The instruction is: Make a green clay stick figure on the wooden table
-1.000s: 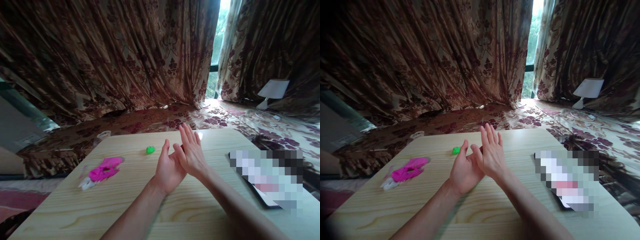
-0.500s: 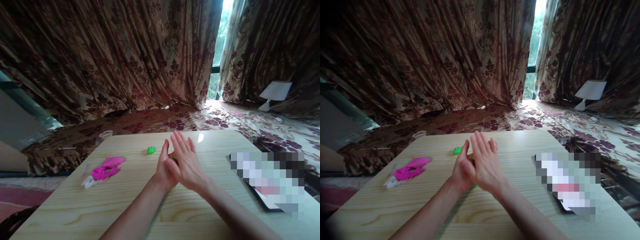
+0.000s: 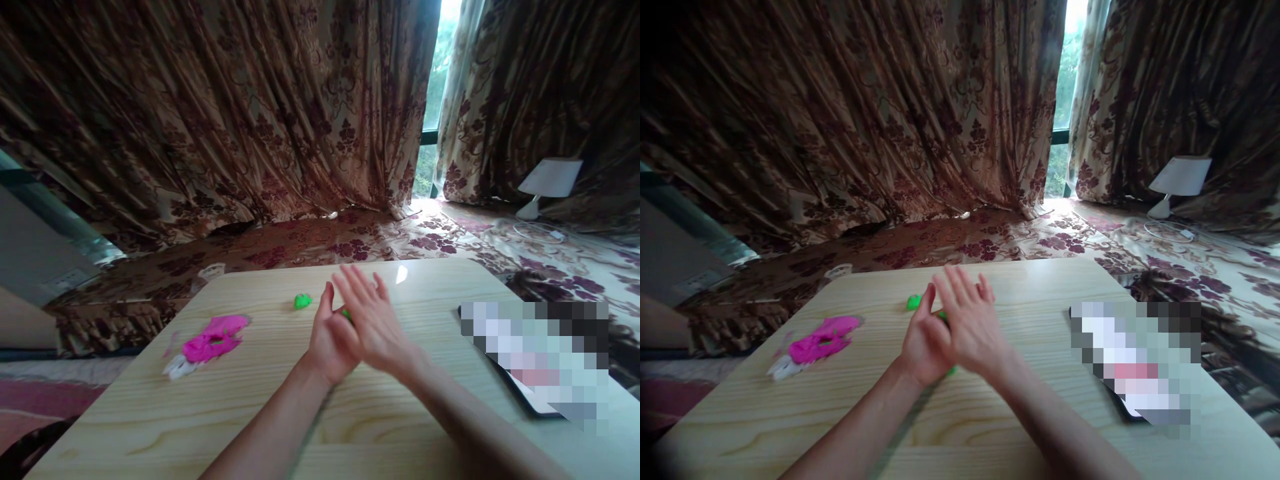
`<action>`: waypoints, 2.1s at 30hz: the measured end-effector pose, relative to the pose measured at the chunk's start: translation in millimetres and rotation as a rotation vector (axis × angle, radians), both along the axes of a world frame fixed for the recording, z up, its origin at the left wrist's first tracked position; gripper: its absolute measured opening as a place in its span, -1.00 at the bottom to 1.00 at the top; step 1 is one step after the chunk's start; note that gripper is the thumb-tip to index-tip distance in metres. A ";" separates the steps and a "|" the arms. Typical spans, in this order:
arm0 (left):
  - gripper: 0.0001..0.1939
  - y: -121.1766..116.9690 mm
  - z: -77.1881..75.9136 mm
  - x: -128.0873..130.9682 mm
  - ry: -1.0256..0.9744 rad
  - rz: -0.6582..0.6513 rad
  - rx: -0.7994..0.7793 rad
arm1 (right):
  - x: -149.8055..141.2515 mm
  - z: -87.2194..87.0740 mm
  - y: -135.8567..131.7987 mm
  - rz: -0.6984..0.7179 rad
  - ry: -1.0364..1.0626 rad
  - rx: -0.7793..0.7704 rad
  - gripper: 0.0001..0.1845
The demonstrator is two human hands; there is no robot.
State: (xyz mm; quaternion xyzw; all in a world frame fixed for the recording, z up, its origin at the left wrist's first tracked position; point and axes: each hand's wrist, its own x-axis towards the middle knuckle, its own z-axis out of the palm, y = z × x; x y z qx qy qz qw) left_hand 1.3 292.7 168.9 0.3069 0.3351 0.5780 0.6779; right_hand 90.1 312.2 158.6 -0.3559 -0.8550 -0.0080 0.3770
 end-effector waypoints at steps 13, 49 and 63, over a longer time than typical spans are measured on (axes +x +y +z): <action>-0.74 13.5 -24.0 -16.1 -0.065 -0.256 -0.047 | 45.0 -11.4 44.9 0.126 0.730 -0.623 -0.67; -0.82 16.1 -23.4 -24.3 0.111 -0.170 0.049 | 34.1 -4.3 26.3 0.301 0.486 -0.502 -0.68; -0.81 19.2 -19.4 -23.6 0.120 0.060 -0.029 | 33.1 -8.2 26.8 0.290 0.495 -0.559 -0.61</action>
